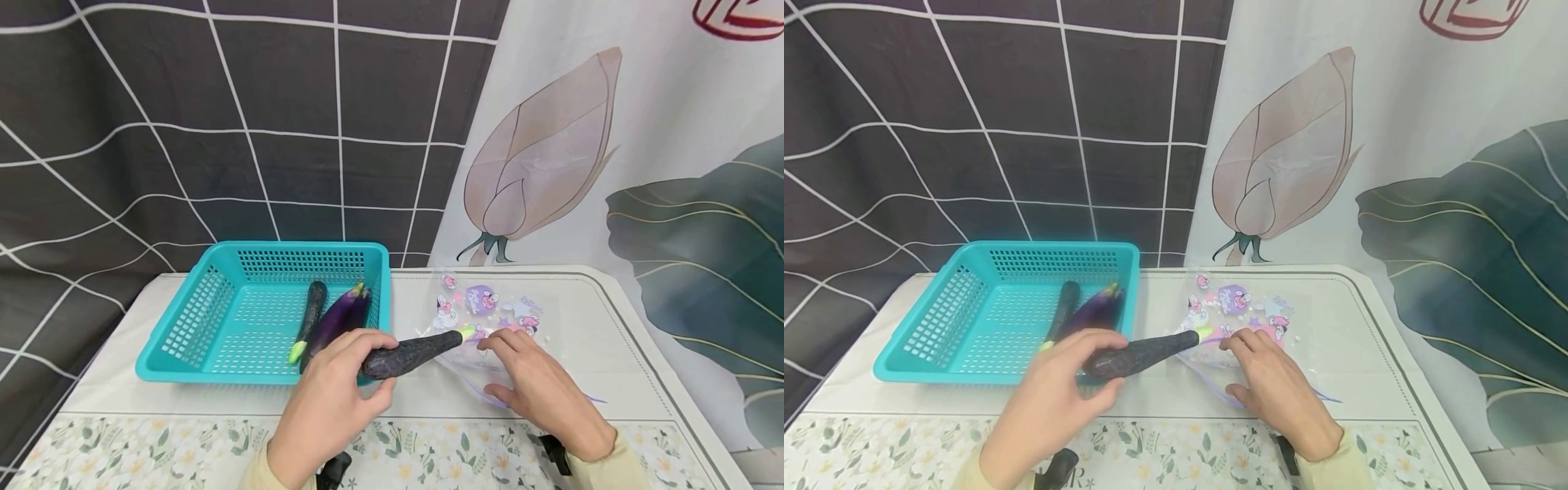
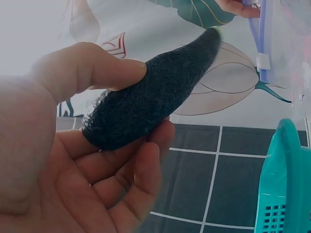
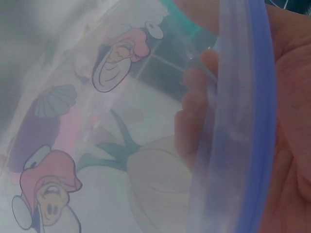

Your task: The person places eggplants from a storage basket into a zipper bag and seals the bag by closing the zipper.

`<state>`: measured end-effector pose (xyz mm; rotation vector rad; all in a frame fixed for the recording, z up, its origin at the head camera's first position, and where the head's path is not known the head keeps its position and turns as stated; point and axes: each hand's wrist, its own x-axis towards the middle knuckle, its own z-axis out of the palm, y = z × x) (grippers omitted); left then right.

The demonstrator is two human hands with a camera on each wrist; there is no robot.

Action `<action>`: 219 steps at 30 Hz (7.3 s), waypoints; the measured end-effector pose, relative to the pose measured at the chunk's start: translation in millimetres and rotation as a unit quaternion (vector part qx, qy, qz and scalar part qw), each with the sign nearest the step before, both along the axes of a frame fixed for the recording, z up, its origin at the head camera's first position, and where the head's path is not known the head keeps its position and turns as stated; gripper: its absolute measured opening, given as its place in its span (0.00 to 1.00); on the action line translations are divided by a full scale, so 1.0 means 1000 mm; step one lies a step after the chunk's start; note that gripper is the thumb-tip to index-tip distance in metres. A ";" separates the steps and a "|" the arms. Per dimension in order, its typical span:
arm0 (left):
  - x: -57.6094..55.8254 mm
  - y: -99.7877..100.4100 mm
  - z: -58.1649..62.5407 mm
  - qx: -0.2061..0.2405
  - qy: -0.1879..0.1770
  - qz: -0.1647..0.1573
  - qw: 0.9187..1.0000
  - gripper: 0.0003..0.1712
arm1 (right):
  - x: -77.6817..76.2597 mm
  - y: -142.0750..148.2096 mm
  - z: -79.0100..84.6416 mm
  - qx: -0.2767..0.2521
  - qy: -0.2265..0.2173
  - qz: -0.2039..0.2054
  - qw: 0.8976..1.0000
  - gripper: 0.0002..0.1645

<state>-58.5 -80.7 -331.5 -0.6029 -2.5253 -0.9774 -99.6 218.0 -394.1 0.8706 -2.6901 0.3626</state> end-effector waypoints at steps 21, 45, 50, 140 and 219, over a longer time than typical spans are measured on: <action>0.000 0.009 -0.005 0.007 0.027 -0.044 0.999 0.24 | 0.001 -0.001 0.000 -0.001 0.003 -0.003 1.000 0.38; 0.000 0.024 -0.013 0.024 0.039 -0.056 0.997 0.24 | 0.003 -0.003 0.006 -0.012 0.019 0.014 1.000 0.35; -0.001 0.024 -0.014 0.024 0.053 -0.072 0.996 0.21 | 0.002 -0.004 0.006 -0.024 0.037 0.027 0.999 0.27; -0.012 0.043 -0.035 -0.091 0.105 -0.124 0.982 0.16 | 0.004 -0.009 0.008 -0.068 0.075 0.053 0.993 0.21; -0.017 0.049 -0.047 -0.138 0.133 -0.113 0.975 0.16 | 0.006 -0.013 0.009 -0.075 0.083 0.071 0.991 0.21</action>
